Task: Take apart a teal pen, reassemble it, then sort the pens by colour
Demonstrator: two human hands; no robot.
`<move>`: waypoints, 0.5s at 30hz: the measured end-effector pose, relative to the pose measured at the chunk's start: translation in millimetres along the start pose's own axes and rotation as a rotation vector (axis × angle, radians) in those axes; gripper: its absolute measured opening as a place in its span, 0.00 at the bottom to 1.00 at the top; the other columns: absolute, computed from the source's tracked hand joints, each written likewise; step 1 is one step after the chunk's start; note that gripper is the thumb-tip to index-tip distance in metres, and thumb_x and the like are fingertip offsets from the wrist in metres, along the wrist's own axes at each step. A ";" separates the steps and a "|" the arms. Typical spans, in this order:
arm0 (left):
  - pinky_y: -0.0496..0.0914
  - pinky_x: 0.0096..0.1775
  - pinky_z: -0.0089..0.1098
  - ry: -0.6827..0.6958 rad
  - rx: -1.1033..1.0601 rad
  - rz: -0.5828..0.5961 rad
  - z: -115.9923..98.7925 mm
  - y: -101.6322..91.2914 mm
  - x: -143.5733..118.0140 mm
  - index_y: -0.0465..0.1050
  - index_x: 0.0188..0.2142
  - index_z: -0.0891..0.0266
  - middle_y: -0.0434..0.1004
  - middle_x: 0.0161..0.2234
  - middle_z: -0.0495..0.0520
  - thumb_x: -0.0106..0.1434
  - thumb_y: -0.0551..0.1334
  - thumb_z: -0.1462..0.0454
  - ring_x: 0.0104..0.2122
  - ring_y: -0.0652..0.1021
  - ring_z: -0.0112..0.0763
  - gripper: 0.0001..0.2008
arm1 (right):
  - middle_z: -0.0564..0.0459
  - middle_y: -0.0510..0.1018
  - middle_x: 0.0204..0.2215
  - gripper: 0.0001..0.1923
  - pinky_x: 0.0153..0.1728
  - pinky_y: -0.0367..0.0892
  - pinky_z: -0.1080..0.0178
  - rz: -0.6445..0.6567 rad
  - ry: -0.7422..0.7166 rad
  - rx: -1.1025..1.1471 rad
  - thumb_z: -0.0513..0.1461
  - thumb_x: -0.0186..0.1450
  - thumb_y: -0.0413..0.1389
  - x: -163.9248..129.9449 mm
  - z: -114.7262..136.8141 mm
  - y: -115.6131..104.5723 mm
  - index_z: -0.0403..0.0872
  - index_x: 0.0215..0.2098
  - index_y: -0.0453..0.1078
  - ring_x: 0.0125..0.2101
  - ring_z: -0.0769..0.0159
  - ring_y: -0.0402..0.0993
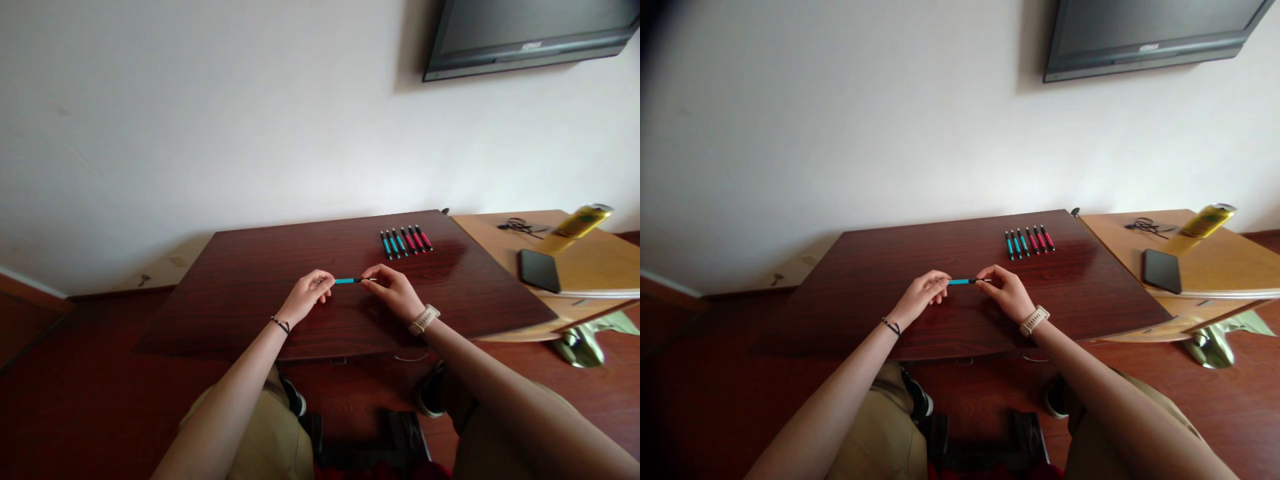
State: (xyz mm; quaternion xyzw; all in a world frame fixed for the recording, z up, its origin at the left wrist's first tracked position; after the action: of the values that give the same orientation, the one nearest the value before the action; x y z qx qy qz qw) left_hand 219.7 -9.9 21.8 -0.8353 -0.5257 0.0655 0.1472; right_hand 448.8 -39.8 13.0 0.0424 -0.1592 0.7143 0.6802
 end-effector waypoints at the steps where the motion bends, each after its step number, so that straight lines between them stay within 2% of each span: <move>1: 0.67 0.31 0.28 0.026 -0.007 -0.002 -1.5 0.1 0.2 0.76 0.44 0.62 0.78 0.32 0.51 0.66 0.65 0.46 0.27 0.74 0.27 0.22 | 0.50 0.82 0.40 0.14 0.43 0.73 0.58 -0.004 0.003 -0.008 0.49 0.65 0.66 0.1 -0.3 -0.4 0.50 0.43 0.76 0.40 0.59 0.78; 2: 0.67 0.32 0.28 0.048 -0.005 -0.013 -2.7 -0.6 0.3 0.75 0.44 0.62 0.77 0.32 0.50 0.65 0.67 0.47 0.27 0.74 0.27 0.21 | 0.50 0.82 0.40 0.14 0.43 0.73 0.58 -0.006 0.006 -0.013 0.49 0.65 0.66 0.1 0.0 -0.4 0.50 0.42 0.76 0.39 0.59 0.78; 4: 0.66 0.32 0.28 0.054 0.027 -0.040 -2.2 -2.5 0.7 0.76 0.38 0.63 0.73 0.26 0.48 0.68 0.64 0.46 0.25 0.71 0.26 0.20 | 0.50 0.82 0.40 0.14 0.42 0.73 0.58 -0.003 0.007 -0.021 0.50 0.65 0.66 -0.3 2.0 0.2 0.50 0.42 0.76 0.39 0.59 0.78; 8: 0.62 0.28 0.29 -0.048 0.111 -0.069 5.8 -4.8 0.8 0.73 0.24 0.63 0.61 0.15 0.45 0.73 0.53 0.42 0.18 0.64 0.25 0.32 | 0.50 0.82 0.40 0.14 0.43 0.73 0.58 0.012 -0.003 -0.022 0.50 0.66 0.65 -1.5 7.2 2.4 0.50 0.42 0.76 0.40 0.58 0.78; 10: 0.63 0.28 0.29 -0.063 0.077 -0.042 5.8 -2.4 0.6 0.74 0.27 0.63 0.66 0.17 0.47 0.72 0.54 0.42 0.19 0.67 0.25 0.31 | 0.50 0.82 0.40 0.14 0.43 0.73 0.58 0.009 -0.003 -0.022 0.49 0.66 0.65 -1.6 7.3 2.1 0.50 0.42 0.76 0.40 0.59 0.78; 13: 0.65 0.30 0.28 0.017 0.007 -0.007 -2.8 0.9 0.5 0.76 0.40 0.62 0.76 0.28 0.49 0.68 0.63 0.45 0.24 0.72 0.27 0.21 | 0.50 0.82 0.40 0.14 0.42 0.73 0.58 -0.001 0.002 -0.036 0.49 0.65 0.65 -1.2 5.3 0.9 0.50 0.43 0.76 0.39 0.59 0.78; 15: 0.66 0.31 0.28 0.063 0.019 -0.024 -7.0 -0.3 0.5 0.75 0.40 0.62 0.76 0.29 0.49 0.66 0.65 0.47 0.25 0.72 0.26 0.19 | 0.50 0.82 0.40 0.14 0.43 0.73 0.58 0.004 0.005 -0.030 0.49 0.66 0.65 -1.2 4.4 1.1 0.50 0.43 0.76 0.40 0.58 0.78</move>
State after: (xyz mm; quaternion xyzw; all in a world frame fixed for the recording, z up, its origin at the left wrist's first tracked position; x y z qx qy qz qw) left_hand 221.6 -10.5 28.5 -0.8290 -0.5304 0.0423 0.1722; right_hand 447.1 -42.3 16.6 0.0301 -0.1681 0.7134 0.6796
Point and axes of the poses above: each hand's wrist, its own x-axis towards the middle knuckle, its own y-axis out of the palm, z = x × y, the point moved 7 cm from there along x, towards the middle knuckle
